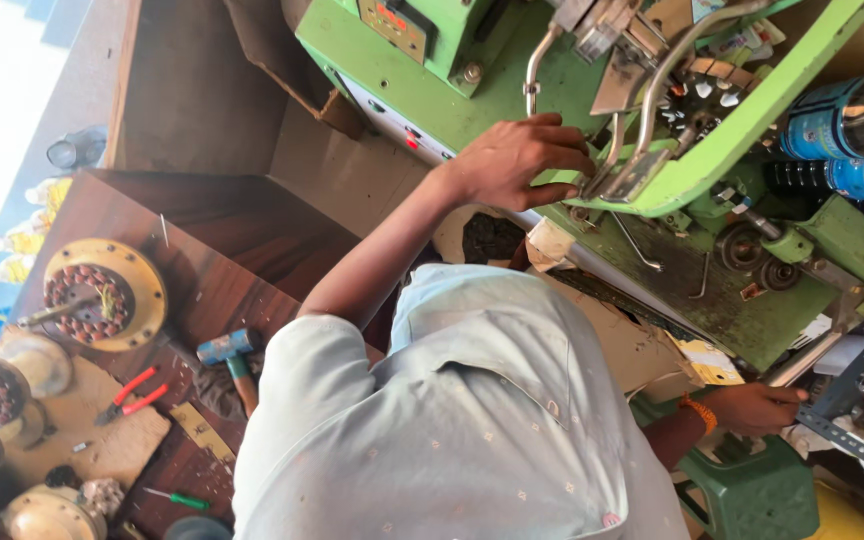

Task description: The person works on a green industrial machine, using a spanner to loosen and tighten bolts on its frame and reaching into its mechanism to reposition parts. They press the control panel buttons, run the machine, and handle small components near the working head, continuing to adjust fittings by hand.

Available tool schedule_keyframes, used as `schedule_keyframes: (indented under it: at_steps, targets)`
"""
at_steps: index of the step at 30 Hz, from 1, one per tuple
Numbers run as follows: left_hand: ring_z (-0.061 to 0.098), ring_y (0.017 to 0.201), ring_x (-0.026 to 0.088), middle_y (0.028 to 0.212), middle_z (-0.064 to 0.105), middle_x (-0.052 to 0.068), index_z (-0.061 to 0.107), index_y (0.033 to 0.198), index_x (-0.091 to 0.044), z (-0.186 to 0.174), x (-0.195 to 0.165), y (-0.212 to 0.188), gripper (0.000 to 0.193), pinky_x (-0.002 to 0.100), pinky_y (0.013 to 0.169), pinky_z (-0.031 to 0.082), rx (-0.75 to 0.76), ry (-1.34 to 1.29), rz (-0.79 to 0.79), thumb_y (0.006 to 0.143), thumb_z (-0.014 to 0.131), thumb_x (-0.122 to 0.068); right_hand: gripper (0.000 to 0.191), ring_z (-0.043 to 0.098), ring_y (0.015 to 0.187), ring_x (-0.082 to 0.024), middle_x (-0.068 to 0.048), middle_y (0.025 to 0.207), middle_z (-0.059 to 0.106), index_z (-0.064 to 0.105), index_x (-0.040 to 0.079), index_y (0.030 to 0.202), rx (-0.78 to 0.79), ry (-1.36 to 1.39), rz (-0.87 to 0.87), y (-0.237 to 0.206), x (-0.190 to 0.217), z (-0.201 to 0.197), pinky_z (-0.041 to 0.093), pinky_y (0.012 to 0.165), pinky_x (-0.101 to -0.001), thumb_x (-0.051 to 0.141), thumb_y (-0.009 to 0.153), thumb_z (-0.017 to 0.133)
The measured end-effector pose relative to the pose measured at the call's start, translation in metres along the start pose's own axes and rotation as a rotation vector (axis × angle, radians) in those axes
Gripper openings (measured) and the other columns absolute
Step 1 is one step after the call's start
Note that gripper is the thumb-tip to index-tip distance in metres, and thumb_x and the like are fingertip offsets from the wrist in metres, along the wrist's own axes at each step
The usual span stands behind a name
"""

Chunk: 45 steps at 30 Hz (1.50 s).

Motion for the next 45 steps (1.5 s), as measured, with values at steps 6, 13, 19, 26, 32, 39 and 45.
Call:
schedule_keyframes:
  at_steps: [6,13,19,26,32,39,45]
  targets:
    - [0.059,0.107,0.028,0.123,0.065,0.003,0.073,0.125,-0.018,-0.027,-0.044,0.009,0.036,0.044,0.09,0.054,-0.037,0.037,0.018,0.095,0.075,-0.037,0.045,0.072,0.081,-0.039,-0.02,0.089,0.075,0.074,0.001,0.096,-0.081,0.064,0.019,0.084,-0.04,0.013,0.051,0.07,-0.0552,0.037,0.101,0.048]
    - [0.059,0.106,0.028,0.124,0.067,0.003,0.075,0.121,-0.018,-0.024,-0.062,0.015,0.035,0.042,0.088,0.052,-0.014,0.085,-0.082,0.092,0.074,-0.037,0.034,0.076,0.093,-0.033,-0.017,0.106,0.073,0.069,0.001,0.112,0.017,0.215,0.126,0.216,-0.029,0.058,0.061,0.079,-0.0473,0.031,0.102,0.057]
    - [0.058,0.104,0.028,0.12,0.068,0.002,0.077,0.121,-0.02,-0.02,-0.068,0.021,0.033,0.042,0.088,0.051,-0.028,0.136,-0.132,0.093,0.074,-0.035,0.036,0.078,0.105,-0.031,-0.018,0.118,0.069,0.061,-0.004,0.125,0.433,1.134,-0.232,0.193,0.117,0.035,0.068,0.094,-0.0432,0.027,0.11,0.07]
    - [0.059,0.108,0.025,0.121,0.068,0.003,0.077,0.12,-0.021,-0.018,-0.073,0.023,0.03,0.042,0.092,0.052,-0.014,0.182,-0.199,0.094,0.073,-0.035,0.039,0.059,0.133,-0.038,-0.021,0.134,0.068,0.068,-0.006,0.129,0.878,1.148,-1.545,-0.002,0.361,-0.03,0.044,0.115,-0.0475,0.03,0.115,0.067]
    - [0.053,0.13,0.031,0.135,0.061,0.011,0.065,0.137,-0.015,-0.004,-0.065,0.009,0.055,0.046,0.101,0.046,-0.174,0.263,-0.234,0.087,0.078,-0.033,0.049,0.057,0.089,-0.027,-0.016,0.112,0.073,0.076,0.001,0.127,1.23,0.814,-1.28,-0.038,0.386,-0.051,0.041,0.082,-0.0406,0.042,0.103,0.064]
    - [0.045,0.148,0.034,0.149,0.055,0.01,0.059,0.142,-0.015,0.04,-0.057,-0.03,0.051,0.048,0.115,0.04,-0.7,0.179,-0.439,0.094,0.076,-0.015,0.042,0.072,0.124,-0.028,-0.019,0.138,0.07,0.069,-0.005,0.13,1.125,1.087,-1.309,-0.046,0.371,-0.023,0.054,0.109,-0.0384,0.031,0.112,0.056]
    - [0.052,0.13,0.029,0.133,0.065,0.008,0.051,0.147,-0.014,0.075,-0.038,-0.027,0.052,0.041,0.108,0.046,-1.019,-0.015,-0.635,0.1,0.072,-0.009,0.038,0.072,0.126,-0.034,-0.021,0.141,0.067,0.069,-0.006,0.131,1.09,1.103,-1.309,-0.055,0.374,-0.015,0.054,0.111,-0.0436,0.022,0.108,0.06]
Point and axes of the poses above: each hand's wrist, its own y-axis towards the middle knuckle, its own z-axis out of the palm, x = y × z, the point moved 1 cm from there along y, towards the middle knuckle
